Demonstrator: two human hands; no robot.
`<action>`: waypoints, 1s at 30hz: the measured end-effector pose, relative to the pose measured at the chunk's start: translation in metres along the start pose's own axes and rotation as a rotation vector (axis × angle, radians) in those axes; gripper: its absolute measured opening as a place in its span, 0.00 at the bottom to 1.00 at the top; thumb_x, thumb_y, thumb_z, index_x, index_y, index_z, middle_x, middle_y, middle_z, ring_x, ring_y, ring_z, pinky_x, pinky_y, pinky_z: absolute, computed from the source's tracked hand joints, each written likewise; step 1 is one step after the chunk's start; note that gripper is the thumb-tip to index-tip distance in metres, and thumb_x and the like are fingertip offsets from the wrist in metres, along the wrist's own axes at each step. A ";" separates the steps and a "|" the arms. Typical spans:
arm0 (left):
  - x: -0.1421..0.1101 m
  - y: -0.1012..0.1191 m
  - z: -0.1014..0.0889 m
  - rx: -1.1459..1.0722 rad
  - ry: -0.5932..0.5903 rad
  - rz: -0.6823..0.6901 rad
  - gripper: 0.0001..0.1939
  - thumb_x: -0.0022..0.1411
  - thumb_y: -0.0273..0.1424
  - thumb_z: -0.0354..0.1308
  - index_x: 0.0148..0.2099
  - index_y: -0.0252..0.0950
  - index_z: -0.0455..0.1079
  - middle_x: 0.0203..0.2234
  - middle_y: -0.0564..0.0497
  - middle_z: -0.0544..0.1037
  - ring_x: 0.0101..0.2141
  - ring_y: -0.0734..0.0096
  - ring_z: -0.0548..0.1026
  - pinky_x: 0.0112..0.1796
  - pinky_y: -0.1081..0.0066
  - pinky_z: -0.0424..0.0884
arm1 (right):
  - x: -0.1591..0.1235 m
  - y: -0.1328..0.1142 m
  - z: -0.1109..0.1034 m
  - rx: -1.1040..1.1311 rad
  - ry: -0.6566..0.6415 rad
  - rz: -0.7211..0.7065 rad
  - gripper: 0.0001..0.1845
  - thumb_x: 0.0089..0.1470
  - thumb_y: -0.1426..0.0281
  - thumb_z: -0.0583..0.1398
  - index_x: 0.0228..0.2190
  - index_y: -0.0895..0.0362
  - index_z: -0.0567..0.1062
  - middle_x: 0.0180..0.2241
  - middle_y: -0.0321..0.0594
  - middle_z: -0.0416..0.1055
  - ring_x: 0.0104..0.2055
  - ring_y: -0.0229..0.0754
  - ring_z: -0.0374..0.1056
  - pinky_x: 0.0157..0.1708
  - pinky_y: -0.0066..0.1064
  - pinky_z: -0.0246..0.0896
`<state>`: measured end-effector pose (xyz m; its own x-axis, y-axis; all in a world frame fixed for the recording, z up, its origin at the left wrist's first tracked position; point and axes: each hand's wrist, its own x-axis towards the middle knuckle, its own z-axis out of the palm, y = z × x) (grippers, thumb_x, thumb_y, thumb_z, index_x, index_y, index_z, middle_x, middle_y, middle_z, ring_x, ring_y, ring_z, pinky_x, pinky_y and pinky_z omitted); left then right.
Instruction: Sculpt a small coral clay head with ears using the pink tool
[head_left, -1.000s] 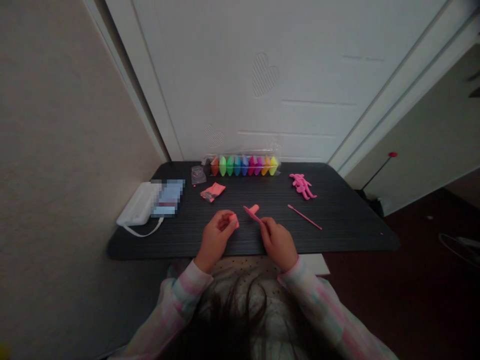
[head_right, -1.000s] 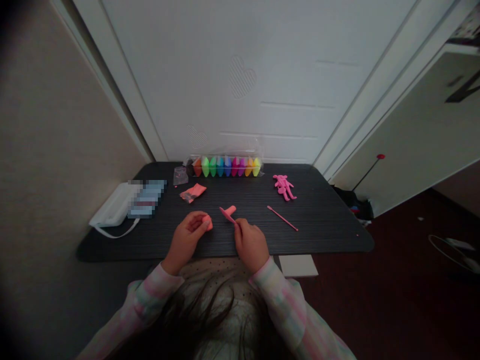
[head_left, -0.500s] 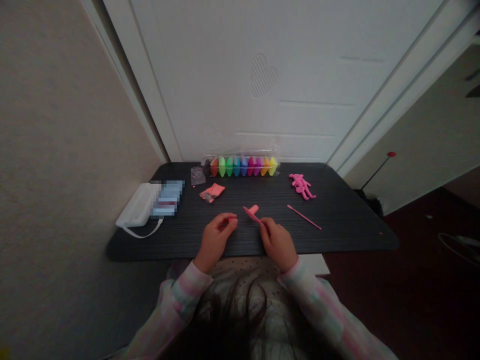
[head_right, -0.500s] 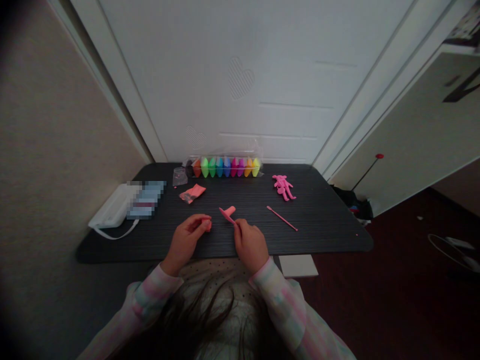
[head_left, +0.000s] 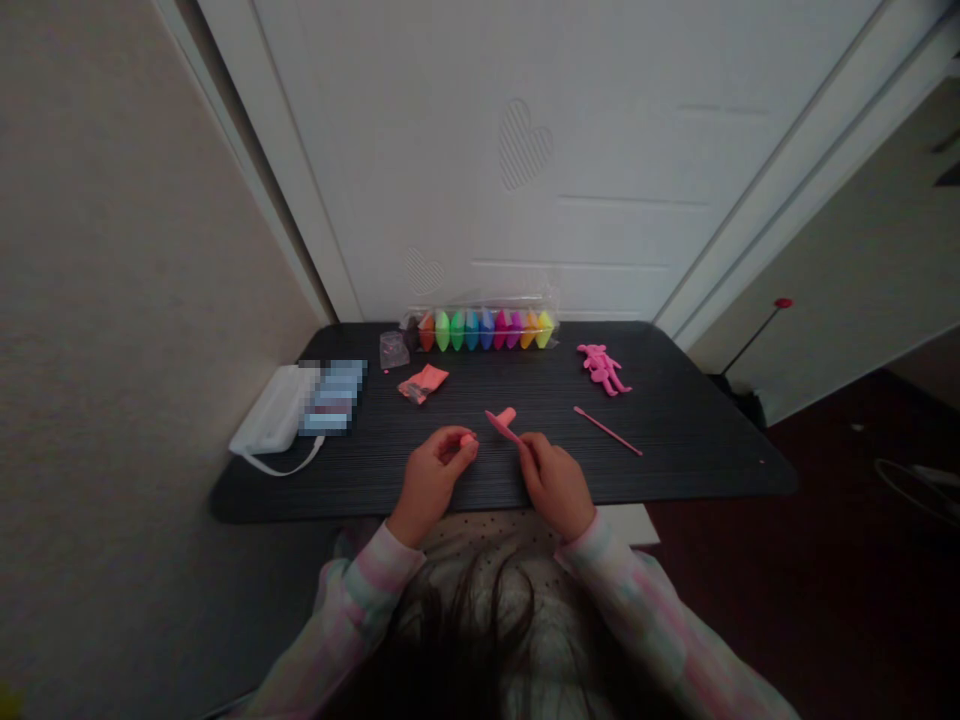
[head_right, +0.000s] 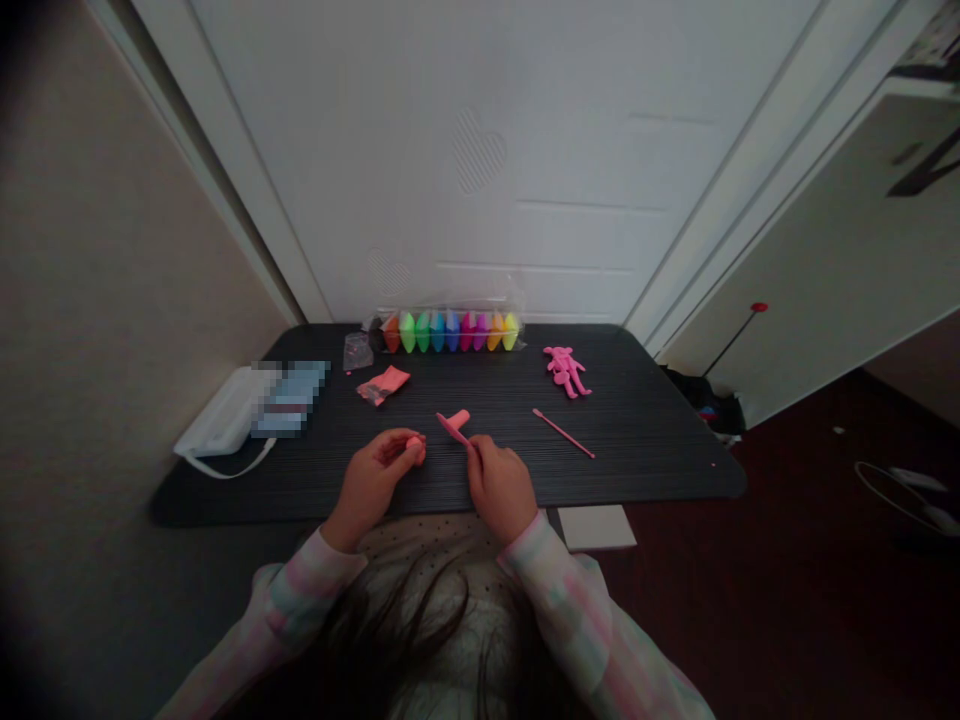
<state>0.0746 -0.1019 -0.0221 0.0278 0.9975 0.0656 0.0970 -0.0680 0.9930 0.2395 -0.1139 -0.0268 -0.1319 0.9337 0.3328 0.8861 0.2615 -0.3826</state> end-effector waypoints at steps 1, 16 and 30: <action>0.000 0.000 0.000 0.001 -0.001 0.005 0.11 0.50 0.35 0.55 0.35 0.33 0.66 0.31 0.47 0.74 0.34 0.69 0.71 0.38 0.68 0.66 | 0.000 0.000 0.000 -0.003 -0.002 0.001 0.11 0.55 0.70 0.46 0.34 0.57 0.66 0.28 0.38 0.71 0.27 0.40 0.66 0.27 0.28 0.51; 0.005 -0.001 -0.003 -0.196 0.043 -0.072 0.16 0.45 0.29 0.59 0.39 0.33 0.67 0.40 0.46 0.72 0.42 0.66 0.69 0.47 0.63 0.61 | -0.001 0.000 0.000 -0.009 -0.009 0.006 0.10 0.55 0.70 0.46 0.34 0.57 0.66 0.27 0.37 0.71 0.27 0.41 0.66 0.27 0.28 0.51; 0.007 -0.003 -0.007 -0.316 0.014 -0.113 0.15 0.48 0.32 0.58 0.41 0.33 0.69 0.35 0.48 0.75 0.39 0.65 0.71 0.44 0.63 0.64 | -0.001 0.001 0.001 0.009 0.007 -0.006 0.10 0.55 0.70 0.46 0.33 0.57 0.66 0.27 0.38 0.71 0.26 0.40 0.65 0.27 0.28 0.51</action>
<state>0.0678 -0.0948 -0.0243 0.0208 0.9987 -0.0475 -0.2147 0.0508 0.9754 0.2398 -0.1142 -0.0282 -0.1339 0.9304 0.3412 0.8815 0.2691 -0.3880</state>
